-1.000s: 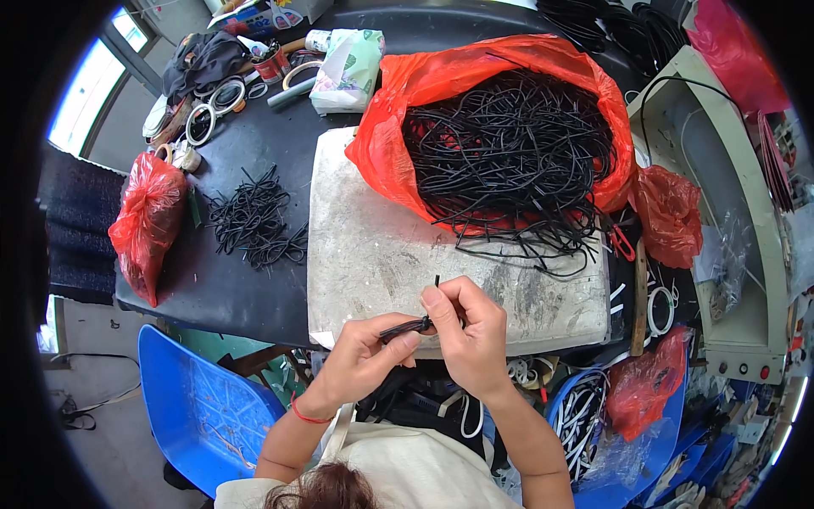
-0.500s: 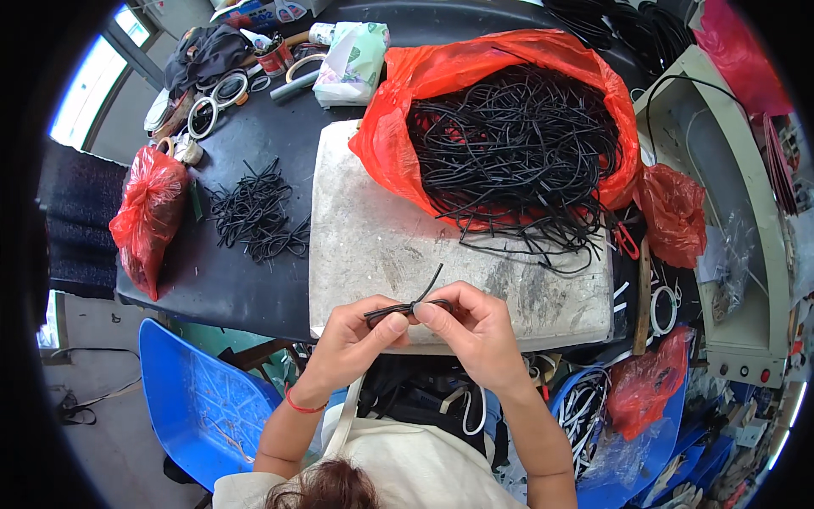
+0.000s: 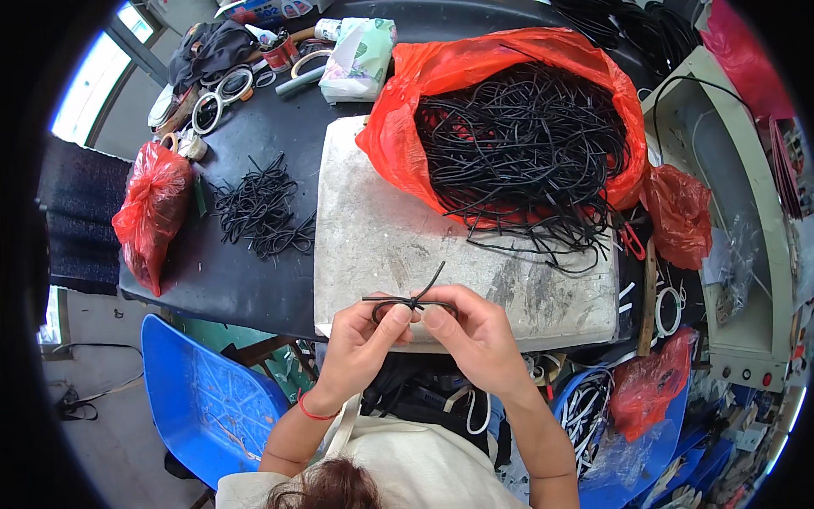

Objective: The person sits at a cluttered workbench and repeatedly picks up black cable ties from a red bag. They loop each tie and pull the end through to form a knot, then place the finished tie on the table. The person handles the ties one at a time throughout the clip.

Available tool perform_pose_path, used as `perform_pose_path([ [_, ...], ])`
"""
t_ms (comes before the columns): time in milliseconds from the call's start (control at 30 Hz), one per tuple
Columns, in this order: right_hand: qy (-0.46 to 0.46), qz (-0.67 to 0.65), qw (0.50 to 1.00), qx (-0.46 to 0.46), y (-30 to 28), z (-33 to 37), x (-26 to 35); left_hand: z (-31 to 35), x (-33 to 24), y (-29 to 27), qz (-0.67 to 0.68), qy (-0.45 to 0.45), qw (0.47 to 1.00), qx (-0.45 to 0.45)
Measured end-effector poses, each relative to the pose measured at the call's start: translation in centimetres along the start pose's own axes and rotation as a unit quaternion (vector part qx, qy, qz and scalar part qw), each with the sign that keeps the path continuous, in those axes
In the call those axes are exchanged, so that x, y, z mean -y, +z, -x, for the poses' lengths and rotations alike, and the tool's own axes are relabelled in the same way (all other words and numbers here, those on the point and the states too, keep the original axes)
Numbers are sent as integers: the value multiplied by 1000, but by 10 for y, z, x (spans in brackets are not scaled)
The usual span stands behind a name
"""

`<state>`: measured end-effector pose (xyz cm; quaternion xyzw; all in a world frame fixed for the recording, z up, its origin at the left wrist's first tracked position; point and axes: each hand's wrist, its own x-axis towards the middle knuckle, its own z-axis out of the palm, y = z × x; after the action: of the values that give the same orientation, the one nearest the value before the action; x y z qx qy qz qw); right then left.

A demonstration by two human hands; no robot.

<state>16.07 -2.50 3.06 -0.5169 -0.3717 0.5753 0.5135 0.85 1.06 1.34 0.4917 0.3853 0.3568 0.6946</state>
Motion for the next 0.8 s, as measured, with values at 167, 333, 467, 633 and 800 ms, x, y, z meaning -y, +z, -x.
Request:
perform_pose_path([
  [167,-56,57,994,-80,2,-9,-10,0,-1,4,-17,-29,998,59],
  [333,-79,128,977,-154,-1,-19,-15,5,1,14,-214,51,975,35],
  [467,-50,54,987,-142,-1,-25,-11,3,4,14,-241,138,961,14],
  [633,-67,-28,982,-174,15,-31,-4,-4,4,4,-26,105,994,-30],
  [800,-82,-67,981,-161,22,-28,-13,-21,11,15,106,109,987,-52],
])
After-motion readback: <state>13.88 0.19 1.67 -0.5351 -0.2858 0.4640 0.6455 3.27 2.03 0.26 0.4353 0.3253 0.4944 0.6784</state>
